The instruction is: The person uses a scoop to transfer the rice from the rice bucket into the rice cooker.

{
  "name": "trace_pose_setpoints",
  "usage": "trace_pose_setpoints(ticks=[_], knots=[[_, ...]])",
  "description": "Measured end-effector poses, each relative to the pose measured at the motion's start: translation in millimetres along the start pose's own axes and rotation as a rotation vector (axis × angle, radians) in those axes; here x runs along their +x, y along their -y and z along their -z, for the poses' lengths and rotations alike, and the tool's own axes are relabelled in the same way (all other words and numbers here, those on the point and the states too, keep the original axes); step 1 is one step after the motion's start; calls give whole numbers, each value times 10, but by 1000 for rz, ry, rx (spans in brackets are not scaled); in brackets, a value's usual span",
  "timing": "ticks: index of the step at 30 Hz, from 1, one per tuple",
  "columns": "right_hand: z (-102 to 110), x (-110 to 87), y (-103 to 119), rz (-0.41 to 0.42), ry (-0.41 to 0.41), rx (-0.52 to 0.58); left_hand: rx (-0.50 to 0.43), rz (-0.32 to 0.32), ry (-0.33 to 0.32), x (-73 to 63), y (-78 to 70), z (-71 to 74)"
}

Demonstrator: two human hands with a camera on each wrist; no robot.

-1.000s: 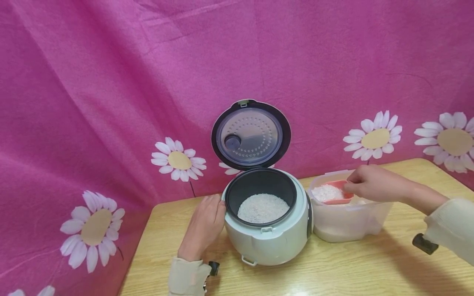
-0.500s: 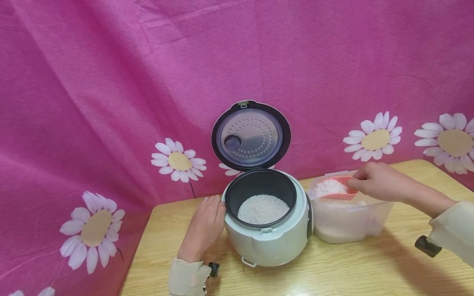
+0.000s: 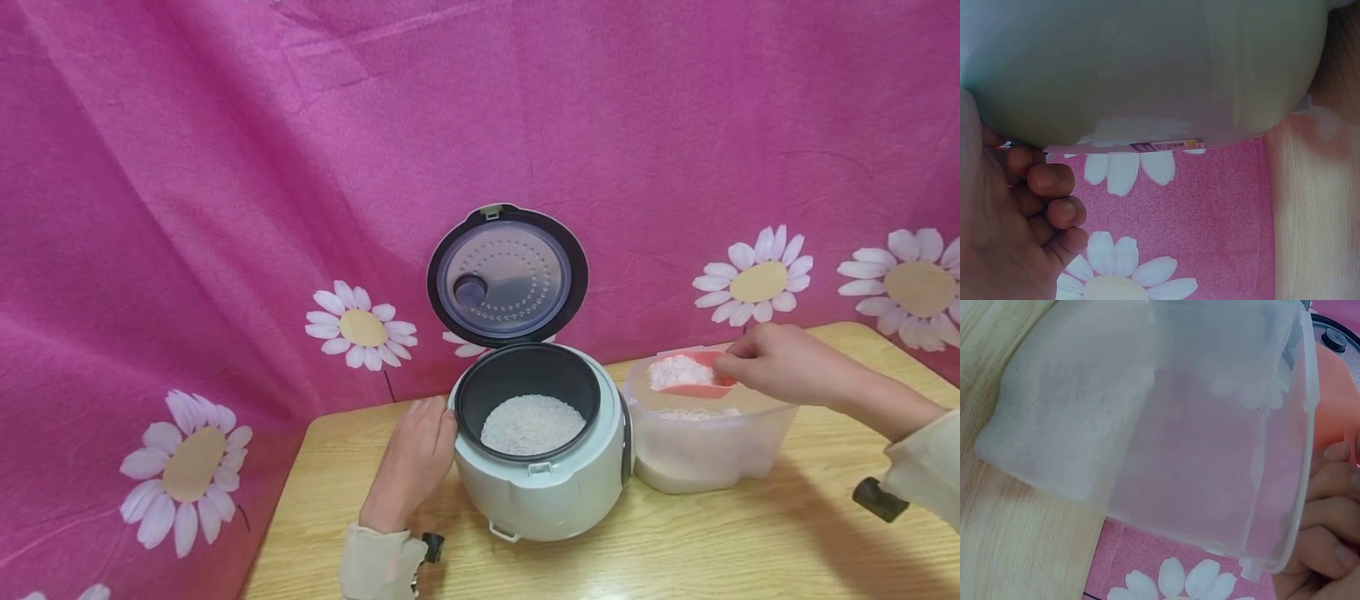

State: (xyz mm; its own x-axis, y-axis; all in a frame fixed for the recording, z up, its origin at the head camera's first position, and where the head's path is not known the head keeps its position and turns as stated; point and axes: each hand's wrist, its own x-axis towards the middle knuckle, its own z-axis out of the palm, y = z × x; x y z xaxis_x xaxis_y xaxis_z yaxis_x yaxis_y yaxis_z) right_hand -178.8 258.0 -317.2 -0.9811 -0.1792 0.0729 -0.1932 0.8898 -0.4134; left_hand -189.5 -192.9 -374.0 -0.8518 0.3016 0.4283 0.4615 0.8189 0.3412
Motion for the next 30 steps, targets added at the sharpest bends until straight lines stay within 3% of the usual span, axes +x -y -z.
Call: trace_pose_setpoints(ticks=[13,30], knots=[[35,16,-40,-1,-32,29,7,12,16,3,-10,-3],[67,129,351,20,-52,84,-4,43,41,9,-7,5]])
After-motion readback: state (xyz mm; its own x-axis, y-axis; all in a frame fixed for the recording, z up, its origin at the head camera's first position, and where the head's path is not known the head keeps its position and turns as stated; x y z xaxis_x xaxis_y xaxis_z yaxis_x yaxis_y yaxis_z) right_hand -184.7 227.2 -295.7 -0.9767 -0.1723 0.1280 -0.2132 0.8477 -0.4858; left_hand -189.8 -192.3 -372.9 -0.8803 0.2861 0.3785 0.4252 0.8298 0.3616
